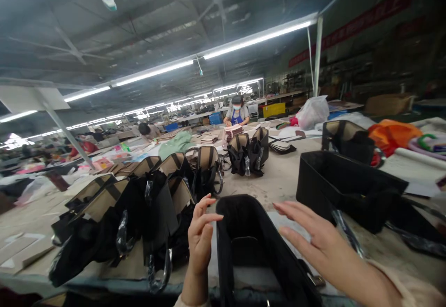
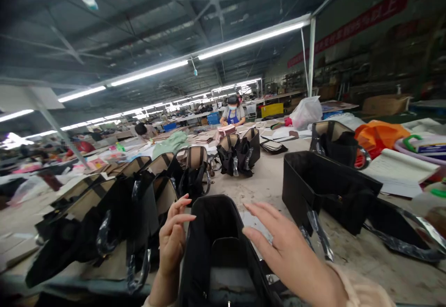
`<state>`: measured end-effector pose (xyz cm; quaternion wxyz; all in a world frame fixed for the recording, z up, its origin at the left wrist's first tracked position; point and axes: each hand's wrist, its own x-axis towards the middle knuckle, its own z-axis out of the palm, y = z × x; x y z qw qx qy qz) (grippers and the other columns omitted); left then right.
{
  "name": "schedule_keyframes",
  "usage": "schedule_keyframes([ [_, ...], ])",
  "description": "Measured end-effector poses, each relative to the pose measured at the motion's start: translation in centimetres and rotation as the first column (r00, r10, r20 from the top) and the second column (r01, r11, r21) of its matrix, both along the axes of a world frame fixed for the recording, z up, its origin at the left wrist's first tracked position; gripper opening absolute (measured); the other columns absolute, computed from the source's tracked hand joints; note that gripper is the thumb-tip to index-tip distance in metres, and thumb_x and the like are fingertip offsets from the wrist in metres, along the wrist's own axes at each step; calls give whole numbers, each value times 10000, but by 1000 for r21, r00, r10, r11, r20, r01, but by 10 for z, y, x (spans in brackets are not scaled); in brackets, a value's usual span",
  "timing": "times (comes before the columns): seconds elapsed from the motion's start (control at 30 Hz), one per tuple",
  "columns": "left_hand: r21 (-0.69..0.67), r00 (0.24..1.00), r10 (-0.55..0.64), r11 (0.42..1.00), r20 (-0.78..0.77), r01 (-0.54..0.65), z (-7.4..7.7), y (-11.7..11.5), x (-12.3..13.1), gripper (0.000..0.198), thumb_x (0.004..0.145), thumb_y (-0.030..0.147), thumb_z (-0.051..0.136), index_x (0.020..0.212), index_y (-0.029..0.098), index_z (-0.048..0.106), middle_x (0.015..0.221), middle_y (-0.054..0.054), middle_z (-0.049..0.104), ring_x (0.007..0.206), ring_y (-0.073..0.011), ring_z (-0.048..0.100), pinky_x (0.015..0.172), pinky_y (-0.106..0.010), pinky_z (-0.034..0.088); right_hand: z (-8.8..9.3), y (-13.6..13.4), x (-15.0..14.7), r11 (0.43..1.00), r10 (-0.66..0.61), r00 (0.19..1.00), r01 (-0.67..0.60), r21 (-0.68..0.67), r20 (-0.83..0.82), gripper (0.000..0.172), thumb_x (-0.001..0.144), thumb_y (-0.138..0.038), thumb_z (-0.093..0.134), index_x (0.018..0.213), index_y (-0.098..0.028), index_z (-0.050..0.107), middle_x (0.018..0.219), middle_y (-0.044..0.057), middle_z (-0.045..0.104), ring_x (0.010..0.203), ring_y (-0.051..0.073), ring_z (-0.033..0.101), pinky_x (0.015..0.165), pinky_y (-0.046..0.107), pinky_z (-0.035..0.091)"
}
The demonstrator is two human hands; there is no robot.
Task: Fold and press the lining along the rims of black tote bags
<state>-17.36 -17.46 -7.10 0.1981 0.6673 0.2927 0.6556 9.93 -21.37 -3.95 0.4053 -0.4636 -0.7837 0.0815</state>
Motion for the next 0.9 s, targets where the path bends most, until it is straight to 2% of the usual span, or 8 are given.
schedule_keyframes([
  [0.13,20,999,3,1000,37,-4,-7,-5,2,291,867,373,474,822,201,705,1198,-98,503,1291,-333,333,1075,-529,251,43,34,-30,993,115,976,-120,20,183,407,881,-388,493,1263,-251,517,1253,77,560,1119,202,551,962,339,461],
  [0.23,-14,996,36,999,85,-35,-8,-7,5,275,853,384,498,798,214,707,1142,-93,518,1265,-332,356,1053,-511,280,59,61,-58,978,200,932,-206,-10,302,434,862,-408,518,1253,-220,535,1201,95,587,1052,217,583,938,358,466],
  [0.37,-5,990,49,999,131,-49,-10,-7,5,266,837,400,517,795,223,711,1098,-90,524,1231,-333,383,1025,-496,308,59,86,-92,963,264,854,-255,-81,448,415,851,-414,532,1200,-196,579,1109,98,628,989,217,603,882,338,464],
  [0.53,-26,992,11,1000,123,-8,-12,-8,-1,231,834,382,530,851,223,697,1100,-94,525,1221,-330,388,1013,-492,317,50,98,-119,954,289,773,-279,-107,564,283,885,-347,478,1068,-216,651,964,55,681,868,182,622,760,280,443],
  [0.73,-68,993,-39,997,116,47,-11,-10,1,185,842,333,536,865,225,685,1143,-92,485,1229,-315,383,1027,-489,318,53,106,-124,957,252,713,-286,-57,654,254,890,-273,441,926,-209,684,864,46,699,808,172,625,688,268,403],
  [0.9,-68,990,-50,996,131,59,-12,-9,8,171,833,315,550,849,218,689,1127,-95,474,1207,-314,402,1027,-490,333,57,102,-127,957,209,682,-289,-3,701,252,865,-230,433,807,-184,674,808,50,691,754,170,624,637,266,385],
])
